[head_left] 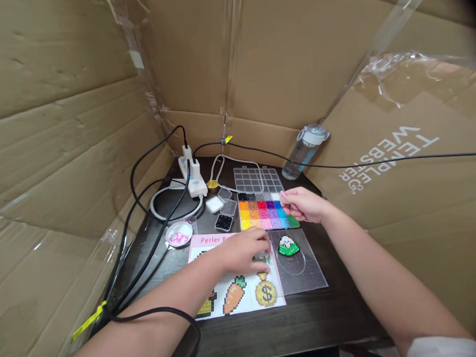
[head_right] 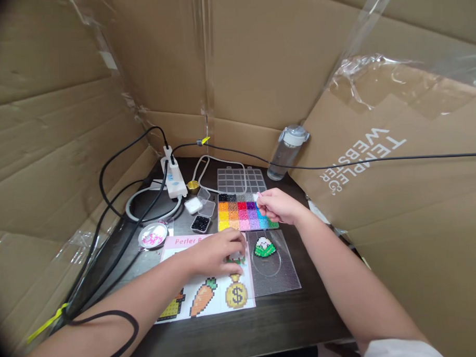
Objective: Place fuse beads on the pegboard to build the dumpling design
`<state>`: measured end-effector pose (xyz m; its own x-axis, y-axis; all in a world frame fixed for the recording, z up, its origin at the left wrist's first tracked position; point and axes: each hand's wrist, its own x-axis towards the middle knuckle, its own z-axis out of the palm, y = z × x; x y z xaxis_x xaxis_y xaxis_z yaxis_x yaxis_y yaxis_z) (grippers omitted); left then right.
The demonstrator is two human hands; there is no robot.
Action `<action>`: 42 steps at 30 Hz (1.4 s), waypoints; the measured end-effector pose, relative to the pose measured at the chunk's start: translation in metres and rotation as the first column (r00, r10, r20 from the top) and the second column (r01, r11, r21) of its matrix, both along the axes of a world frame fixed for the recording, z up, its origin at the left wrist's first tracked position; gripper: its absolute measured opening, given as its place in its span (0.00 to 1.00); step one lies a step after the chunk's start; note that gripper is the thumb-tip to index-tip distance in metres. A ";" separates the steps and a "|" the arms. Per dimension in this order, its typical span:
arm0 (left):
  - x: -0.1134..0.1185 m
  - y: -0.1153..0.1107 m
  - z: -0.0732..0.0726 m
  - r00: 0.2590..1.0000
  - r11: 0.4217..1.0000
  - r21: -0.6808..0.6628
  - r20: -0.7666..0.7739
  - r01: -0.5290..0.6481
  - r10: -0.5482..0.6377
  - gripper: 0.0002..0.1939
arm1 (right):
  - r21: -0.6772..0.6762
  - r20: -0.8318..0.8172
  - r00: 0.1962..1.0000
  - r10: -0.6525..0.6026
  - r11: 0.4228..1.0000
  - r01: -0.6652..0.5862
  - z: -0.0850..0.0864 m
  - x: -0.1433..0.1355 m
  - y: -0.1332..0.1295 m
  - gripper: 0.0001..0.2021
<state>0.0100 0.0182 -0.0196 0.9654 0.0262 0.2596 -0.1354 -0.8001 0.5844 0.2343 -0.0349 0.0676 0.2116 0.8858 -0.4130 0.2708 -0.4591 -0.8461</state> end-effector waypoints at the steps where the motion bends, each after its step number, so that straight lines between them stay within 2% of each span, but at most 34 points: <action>1: 0.000 0.000 0.000 1.000 1.000 -0.004 0.000 0.000 0.000 0.15 | -0.010 0.005 1.000 -0.001 1.000 0.001 -0.004 0.002 -0.003 0.15; 5: 0.000 0.000 0.001 1.000 1.000 -0.028 0.002 0.001 -0.001 0.14 | -0.058 0.096 0.995 -0.001 0.998 0.007 -0.019 0.013 -0.016 0.13; 9: 0.001 0.000 0.001 1.000 0.999 -0.037 -0.003 -0.002 0.002 0.14 | -0.131 0.243 0.967 0.074 0.990 -0.043 -0.028 0.021 -0.022 0.13; 13: 0.001 0.000 0.002 1.000 0.999 -0.033 -0.007 0.000 0.000 0.13 | -0.106 0.395 0.911 0.122 0.991 -0.086 -0.028 0.024 -0.022 0.16; 18: 0.001 -0.001 0.007 1.000 1.000 -0.017 -0.025 -0.003 0.002 0.12 | -0.027 0.481 0.874 0.070 0.998 -0.065 -0.020 0.026 -0.026 0.19; 20: 0.001 -0.001 0.008 0.999 1.000 -0.015 -0.033 -0.005 0.005 0.12 | 0.031 0.386 0.922 -0.035 0.999 0.025 -0.015 0.028 -0.029 0.20; 22: 0.001 -0.001 0.008 0.999 1.000 -0.015 -0.036 -0.004 0.004 0.13 | 0.140 0.170 0.963 -0.209 0.972 0.187 -0.010 0.032 -0.030 0.19; 23: 0.001 -0.001 0.007 0.999 1.000 -0.014 -0.036 -0.002 0.001 0.13 | 0.211 0.041 0.954 -0.298 0.936 0.283 -0.006 0.034 -0.029 0.18; 25: 0.002 -0.001 0.005 0.999 1.000 -0.008 -0.033 0.002 -0.003 0.14 | 0.359 -0.182 0.890 -0.417 0.815 0.455 -0.001 0.039 -0.026 0.19; 27: 0.003 0.000 0.003 0.999 1.000 -0.003 -0.031 0.006 -0.006 0.14 | 0.458 -0.310 0.833 -0.459 0.695 0.554 0.002 0.042 -0.021 0.20; 29: 0.003 0.001 0.002 0.999 1.000 -0.004 -0.030 0.011 -0.011 0.14 | 0.501 -0.376 0.813 -0.444 0.641 0.582 0.000 0.043 -0.016 0.21; 35: 0.004 -0.001 0.005 0.999 1.000 -0.007 -0.031 0.020 -0.020 0.12 | 0.560 -0.497 0.814 -0.299 0.606 0.565 -0.031 0.030 -0.003 0.19; 38: 0.004 -0.001 0.007 1.000 1.000 -0.003 -0.022 0.015 -0.015 0.12 | 0.553 -0.523 0.815 -0.251 0.627 0.548 -0.046 0.023 0.000 0.18; 42: 0.005 -0.001 0.007 1.000 1.000 0.014 -0.017 0.024 -0.023 0.12 | 0.564 -0.506 0.846 -0.169 0.677 0.473 -0.053 0.016 0.004 0.16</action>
